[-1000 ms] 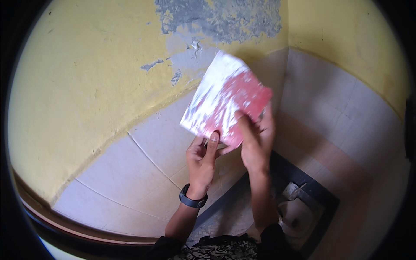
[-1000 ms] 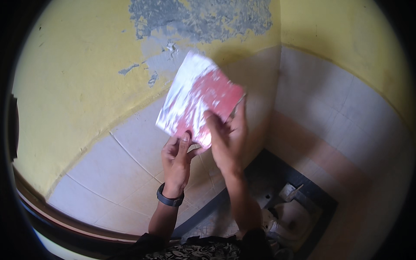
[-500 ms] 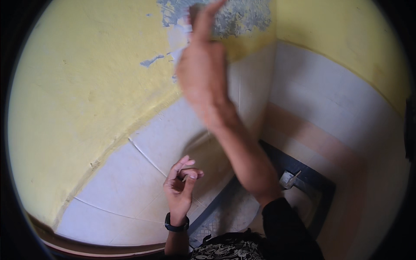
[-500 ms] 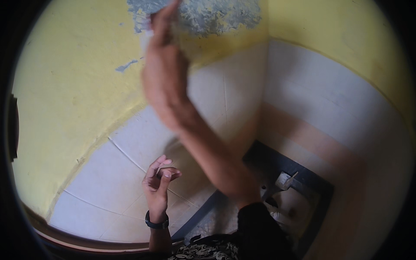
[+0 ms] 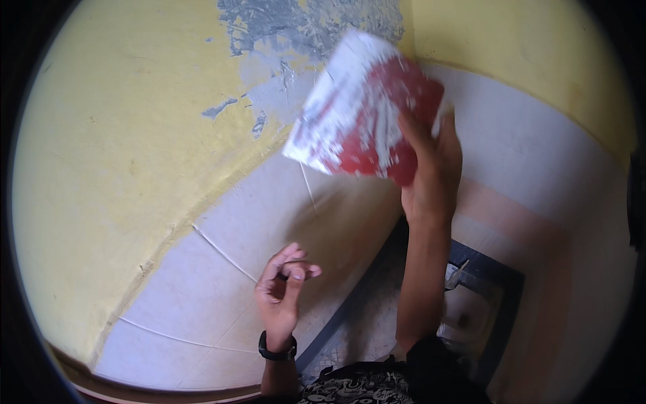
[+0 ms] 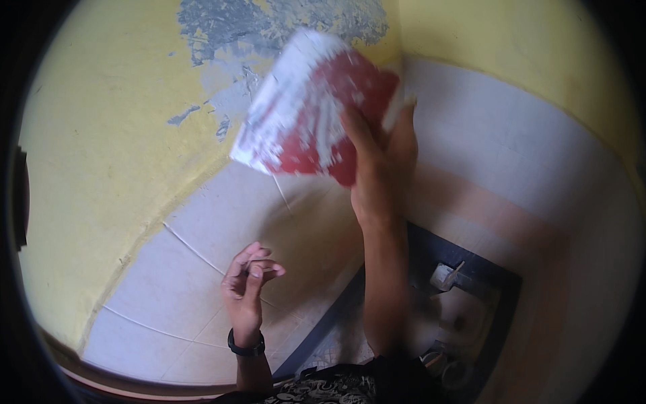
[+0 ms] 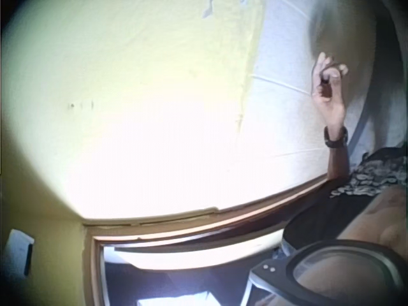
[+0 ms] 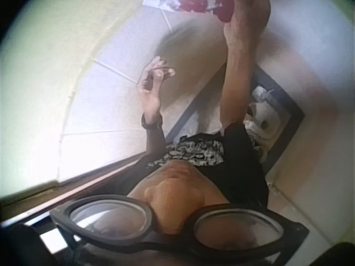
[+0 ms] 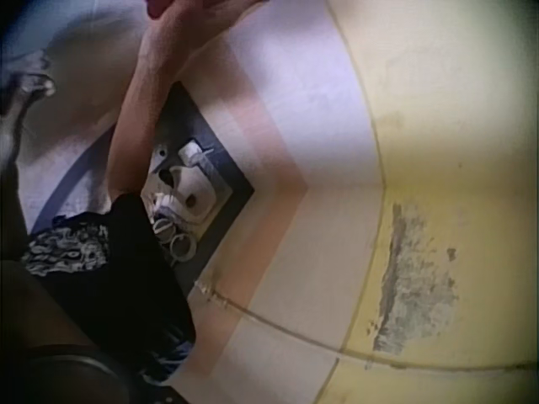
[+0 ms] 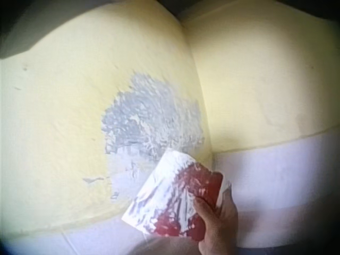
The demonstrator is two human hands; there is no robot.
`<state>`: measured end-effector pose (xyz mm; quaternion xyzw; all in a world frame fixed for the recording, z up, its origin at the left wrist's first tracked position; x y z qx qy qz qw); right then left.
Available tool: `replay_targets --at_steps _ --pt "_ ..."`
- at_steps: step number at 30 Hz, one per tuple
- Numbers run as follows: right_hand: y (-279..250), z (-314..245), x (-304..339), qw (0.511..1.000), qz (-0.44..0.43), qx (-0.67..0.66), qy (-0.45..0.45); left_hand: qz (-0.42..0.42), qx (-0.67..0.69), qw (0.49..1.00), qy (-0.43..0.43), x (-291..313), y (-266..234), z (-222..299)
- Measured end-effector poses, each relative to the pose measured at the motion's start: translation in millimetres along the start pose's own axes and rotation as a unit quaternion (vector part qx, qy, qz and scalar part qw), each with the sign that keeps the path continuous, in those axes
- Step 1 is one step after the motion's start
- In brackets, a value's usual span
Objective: The person applies white putty to a damaged section of a yellow wall using a scraper and their fingers. They spread the material over the wall surface and smooth it with their fingertips.
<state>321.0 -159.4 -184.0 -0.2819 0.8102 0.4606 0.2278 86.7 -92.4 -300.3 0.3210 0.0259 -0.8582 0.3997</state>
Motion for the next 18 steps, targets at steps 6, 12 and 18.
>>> replay_targets --at_steps 6,12,18 --pt "-16 30 92 0.992 0.070 0.027 0.097 -0.063 0.098 0.993 -0.028 -2 45 -24" --pt "-30 42 157 0.981 0.064 0.004 0.182 0.068 0.062 0.996 -0.002 27 52 -39" --pt "-42 46 148 0.984 0.038 0.104 0.139 0.116 0.030 0.992 -0.041 44 27 -25"
Point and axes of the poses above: each hand's wrist, its own x-axis away from the middle knuckle, its own y-axis out of the palm, z = x × y, the point moved 1 cm from there along -x, towards the middle knuckle, and after that the axes turned 9 degrees about x, right-handed, at the moved point
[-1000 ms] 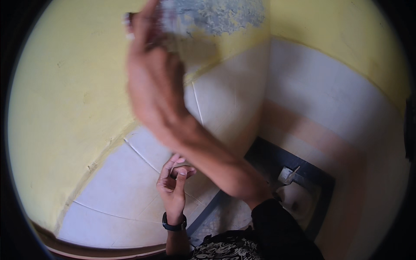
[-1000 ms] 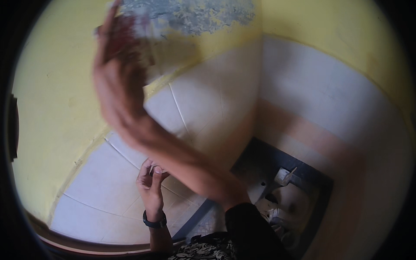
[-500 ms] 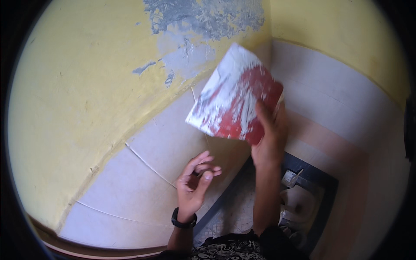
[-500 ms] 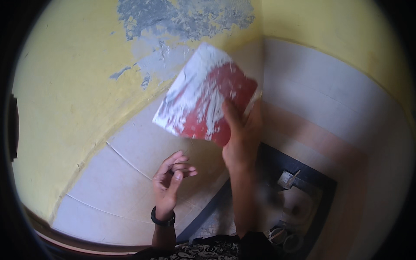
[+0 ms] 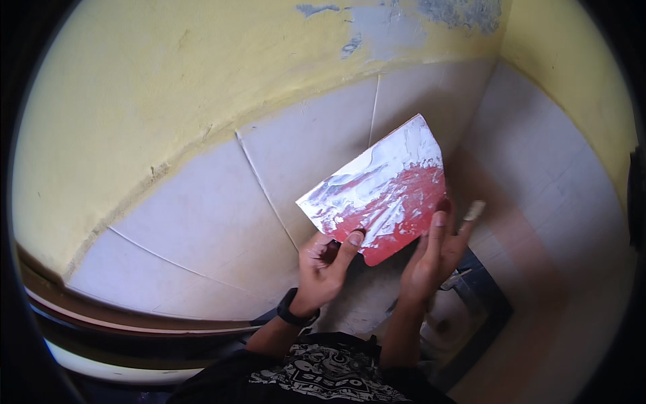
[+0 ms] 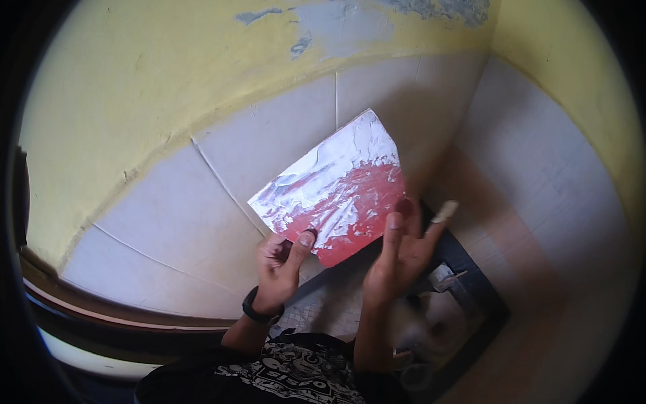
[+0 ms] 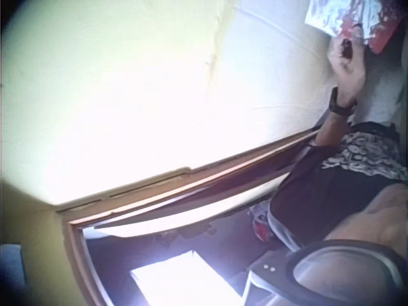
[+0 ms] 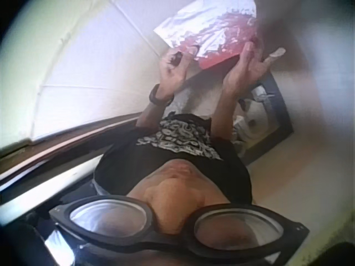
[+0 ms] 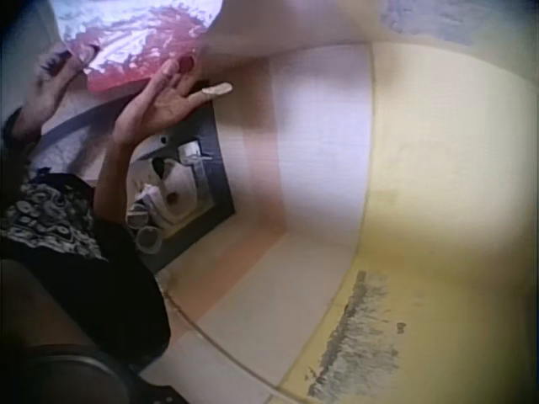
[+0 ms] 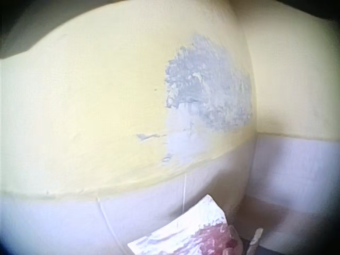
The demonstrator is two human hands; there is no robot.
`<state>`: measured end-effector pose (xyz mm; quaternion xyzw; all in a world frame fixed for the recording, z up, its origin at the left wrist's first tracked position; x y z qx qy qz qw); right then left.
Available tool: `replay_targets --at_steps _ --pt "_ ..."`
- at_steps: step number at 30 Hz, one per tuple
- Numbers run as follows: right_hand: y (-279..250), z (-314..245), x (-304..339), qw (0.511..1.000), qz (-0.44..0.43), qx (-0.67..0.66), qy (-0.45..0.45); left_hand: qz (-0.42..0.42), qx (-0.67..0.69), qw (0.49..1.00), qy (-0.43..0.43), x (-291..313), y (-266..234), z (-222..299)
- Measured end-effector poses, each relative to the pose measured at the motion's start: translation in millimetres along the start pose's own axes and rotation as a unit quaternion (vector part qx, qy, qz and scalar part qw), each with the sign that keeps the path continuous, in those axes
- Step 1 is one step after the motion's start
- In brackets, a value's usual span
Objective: The person applies white putty to a damaged section of a yellow wall using a scraper and their fingers. They spread the material over the wall surface and smooth it with their fingertips.
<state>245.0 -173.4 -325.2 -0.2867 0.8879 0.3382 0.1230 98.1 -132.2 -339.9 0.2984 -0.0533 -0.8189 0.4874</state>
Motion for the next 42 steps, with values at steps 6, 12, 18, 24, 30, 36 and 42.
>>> replay_targets --at_steps 6,12,18,24,30,36,42 --pt "0 -9 -19 0.931 -0.112 0.276 -0.212 0.012 -0.064 0.998 -0.022 1 -16 20" --pt "20 5 -12 0.818 -0.242 0.458 -0.251 -0.006 -0.108 0.994 -0.020 -7 -28 24" --pt "30 4 -4 0.807 -0.245 0.482 -0.237 -0.022 -0.154 0.988 -0.015 -1 -32 34" --pt "35 10 10 0.806 -0.243 0.491 -0.225 -0.043 -0.228 0.972 -0.026 -5 -31 34" --pt "54 -2 36 0.892 -0.271 0.320 -0.167 -0.088 -0.286 0.950 0.085 -12 -34 42" --pt "49 -42 -6 0.965 -0.224 -0.137 0.005 -0.064 -0.256 0.964 -0.039 -9 -25 52" --pt "55 -65 -116 0.962 -0.177 0.074 -0.192 -0.183 -0.262 0.946 -0.048 -31 -42 75"
Point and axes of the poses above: each hand's wrist, its own x-axis away from the middle knuckle, its own y-axis out of the palm, z = x × y, the point moved 1 cm from there along -x, towards the middle knuckle, and after that the axes turned 9 degrees about x, right-handed, at the moved point
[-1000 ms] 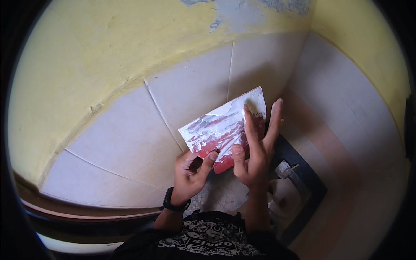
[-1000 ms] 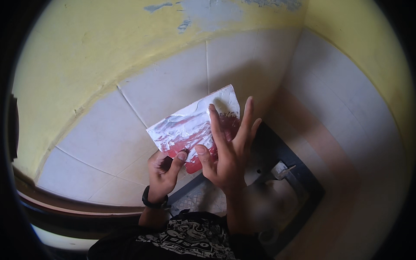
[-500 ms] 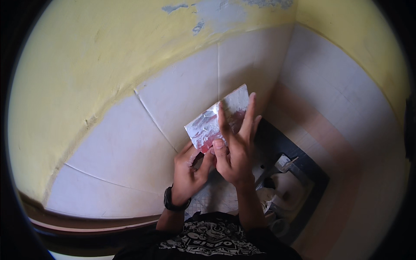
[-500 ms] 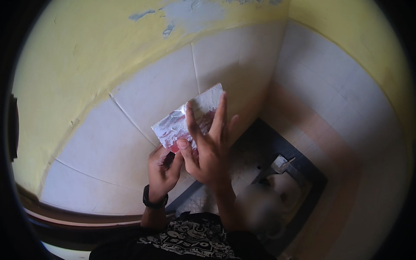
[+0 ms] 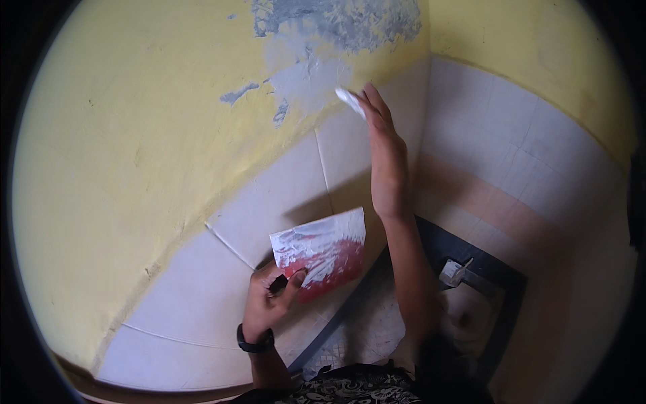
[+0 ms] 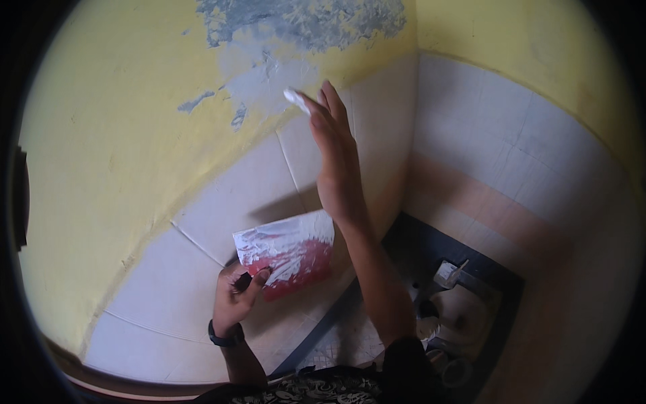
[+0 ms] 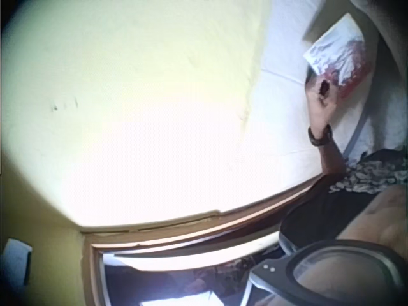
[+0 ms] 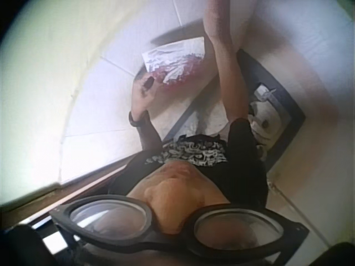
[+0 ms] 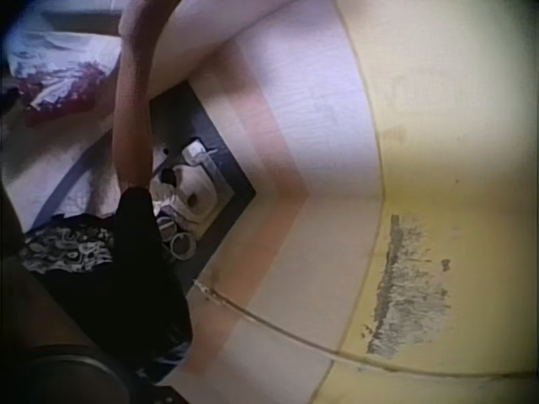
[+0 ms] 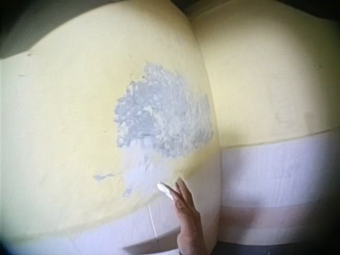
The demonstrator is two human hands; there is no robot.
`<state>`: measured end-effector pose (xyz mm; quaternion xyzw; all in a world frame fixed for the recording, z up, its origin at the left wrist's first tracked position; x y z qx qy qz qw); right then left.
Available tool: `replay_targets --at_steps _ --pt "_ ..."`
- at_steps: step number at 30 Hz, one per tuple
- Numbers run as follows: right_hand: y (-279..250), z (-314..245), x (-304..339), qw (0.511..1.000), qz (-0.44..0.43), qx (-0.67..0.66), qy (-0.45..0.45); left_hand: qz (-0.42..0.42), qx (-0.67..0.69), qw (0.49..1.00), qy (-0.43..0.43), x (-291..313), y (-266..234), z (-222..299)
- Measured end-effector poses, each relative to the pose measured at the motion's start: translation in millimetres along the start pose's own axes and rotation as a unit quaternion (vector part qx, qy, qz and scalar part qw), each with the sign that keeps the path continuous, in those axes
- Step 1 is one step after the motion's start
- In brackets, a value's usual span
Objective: The person applies white putty to a damaged section of a yellow wall using a scraper and their fingers. They spread the material over the wall surface and smooth it with their fingertips.
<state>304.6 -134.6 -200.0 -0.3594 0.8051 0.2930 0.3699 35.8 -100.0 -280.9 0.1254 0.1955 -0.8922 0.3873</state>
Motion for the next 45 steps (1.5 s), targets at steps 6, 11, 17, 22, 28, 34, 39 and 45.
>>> replay_targets --at_steps 6,11,17,22,28,34,39,45 --pt "-2 25 -64 0.964 0.011 0.199 -0.178 -0.098 -0.058 0.989 0.098 -7 -20 -2" --pt "-12 30 -73 0.905 -0.023 0.343 -0.250 -0.070 -0.051 0.987 0.137 -9 -19 -15" --pt "-24 23 -79 0.843 0.023 0.427 -0.327 -0.057 -0.069 0.986 0.138 -7 -20 -18" --pt "-45 5 -86 0.730 0.035 0.578 -0.363 -0.054 -0.051 0.987 0.143 -8 -21 -18" --pt "-36 -13 -73 0.797 0.000 0.514 -0.318 -0.044 -0.034 0.992 0.116 -6 -22 -18" --pt "-35 15 -56 0.867 0.031 0.432 -0.246 -0.041 -0.062 0.991 0.113 -6 -21 -15" --pt "-73 30 42 0.957 0.180 0.224 -0.046 0.007 0.029 0.995 0.095 -7 4 -21" --pt "-44 -6 169 0.968 0.206 -0.115 0.081 0.043 0.243 0.963 0.112 -12 91 -21"
Point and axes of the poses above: each hand's wrist, its own x-axis away from the middle knuckle, its own y-axis out of the palm, z = x × y, the point moved 1 cm from there along -x, towards the middle knuckle, and after that the axes turned 9 degrees about x, right-handed, at the moved point
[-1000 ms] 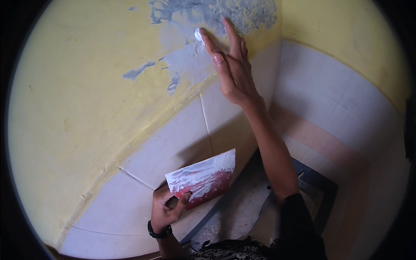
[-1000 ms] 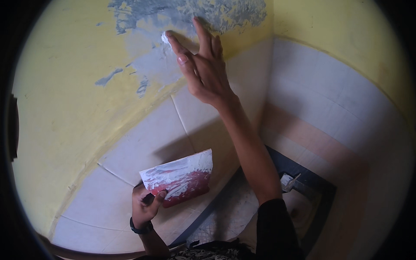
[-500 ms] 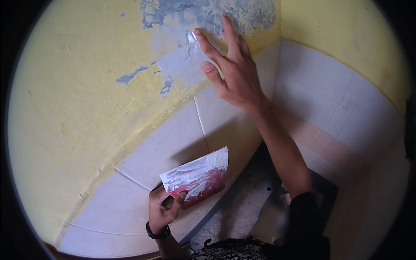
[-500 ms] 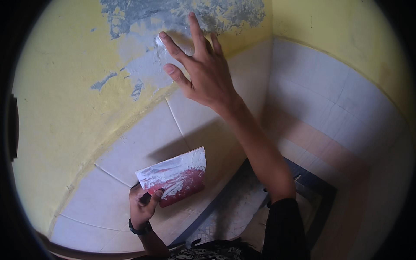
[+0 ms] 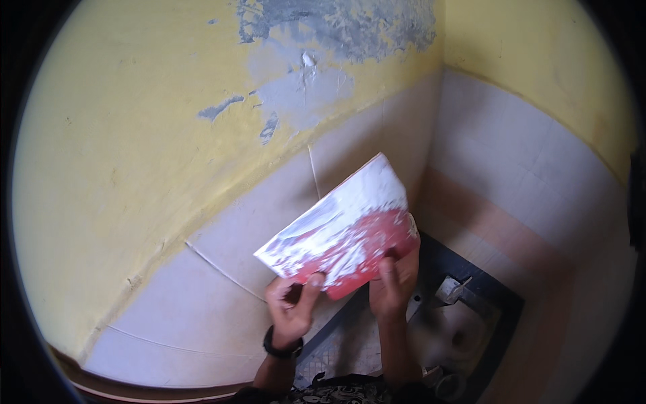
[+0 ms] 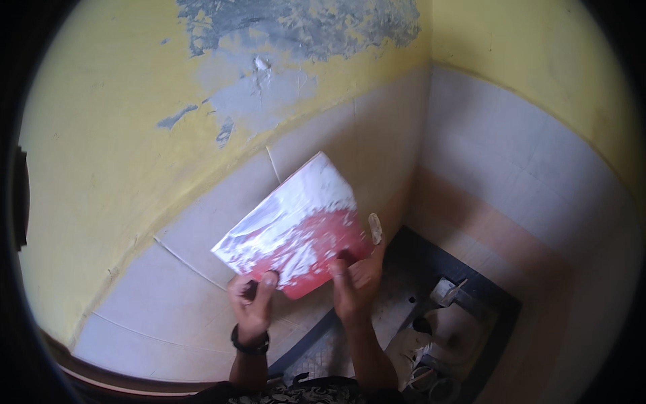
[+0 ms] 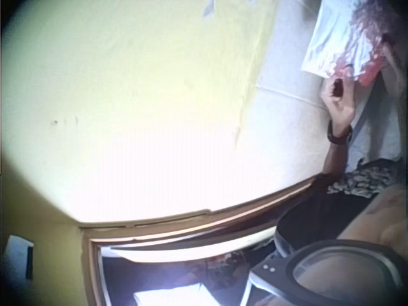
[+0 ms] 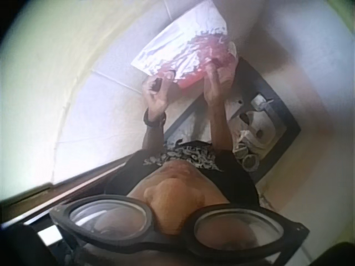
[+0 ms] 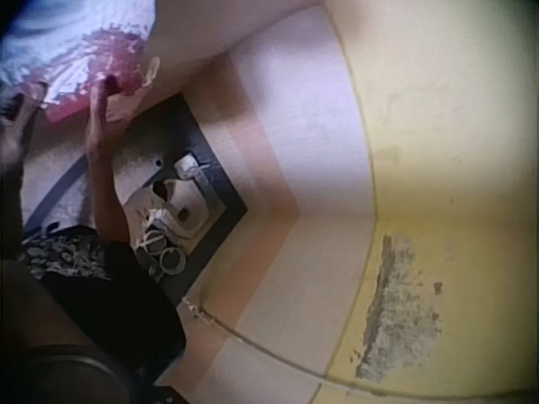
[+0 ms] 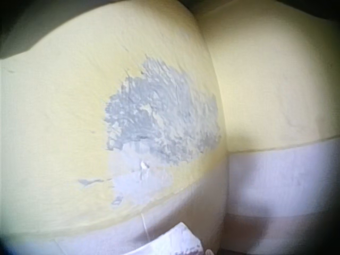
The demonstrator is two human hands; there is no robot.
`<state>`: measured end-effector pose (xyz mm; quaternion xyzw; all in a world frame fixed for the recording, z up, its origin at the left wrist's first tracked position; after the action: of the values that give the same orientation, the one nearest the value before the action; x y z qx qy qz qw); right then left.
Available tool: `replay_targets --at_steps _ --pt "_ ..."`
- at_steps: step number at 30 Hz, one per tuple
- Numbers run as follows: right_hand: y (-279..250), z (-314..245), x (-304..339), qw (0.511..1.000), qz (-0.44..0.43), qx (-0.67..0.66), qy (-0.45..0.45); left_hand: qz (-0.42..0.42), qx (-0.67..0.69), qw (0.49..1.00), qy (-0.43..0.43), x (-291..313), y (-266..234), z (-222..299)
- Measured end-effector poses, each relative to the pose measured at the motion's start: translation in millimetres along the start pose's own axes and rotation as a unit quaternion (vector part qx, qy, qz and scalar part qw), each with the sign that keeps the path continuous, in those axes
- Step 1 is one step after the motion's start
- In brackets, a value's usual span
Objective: The person applies white putty to a damaged section of a yellow wall using a scraper and their fingers. They spread the material over the wall surface and smooth it with their fingertips.
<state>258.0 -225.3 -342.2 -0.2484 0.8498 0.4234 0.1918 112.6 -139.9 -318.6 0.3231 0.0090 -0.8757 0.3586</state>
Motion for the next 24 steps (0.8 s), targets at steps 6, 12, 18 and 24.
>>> replay_targets --at_steps 6,12,18,24 --pt "17 -44 -45 0.994 0.056 0.089 -0.041 -0.015 0.050 0.996 -0.071 -30 44 -7" --pt "36 -99 -95 0.984 -0.034 0.139 -0.103 -0.082 0.010 0.996 -0.037 -16 21 32" --pt "64 -94 -44 0.991 -0.052 0.115 -0.043 -0.031 0.099 0.995 -0.001 -6 20 35" --pt "56 -50 -107 0.987 -0.136 0.063 -0.061 0.098 -0.134 0.984 0.062 24 -12 60"
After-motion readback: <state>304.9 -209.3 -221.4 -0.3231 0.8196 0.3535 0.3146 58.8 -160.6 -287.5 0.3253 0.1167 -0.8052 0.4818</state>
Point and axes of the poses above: each hand's wrist, its own x-axis away from the middle knuckle, its own y-axis out of the palm, z = x × y, the point moved 1 cm from there along -x, towards the middle knuckle, and after that the axes turned 9 degrees about x, right-handed, at the moved point
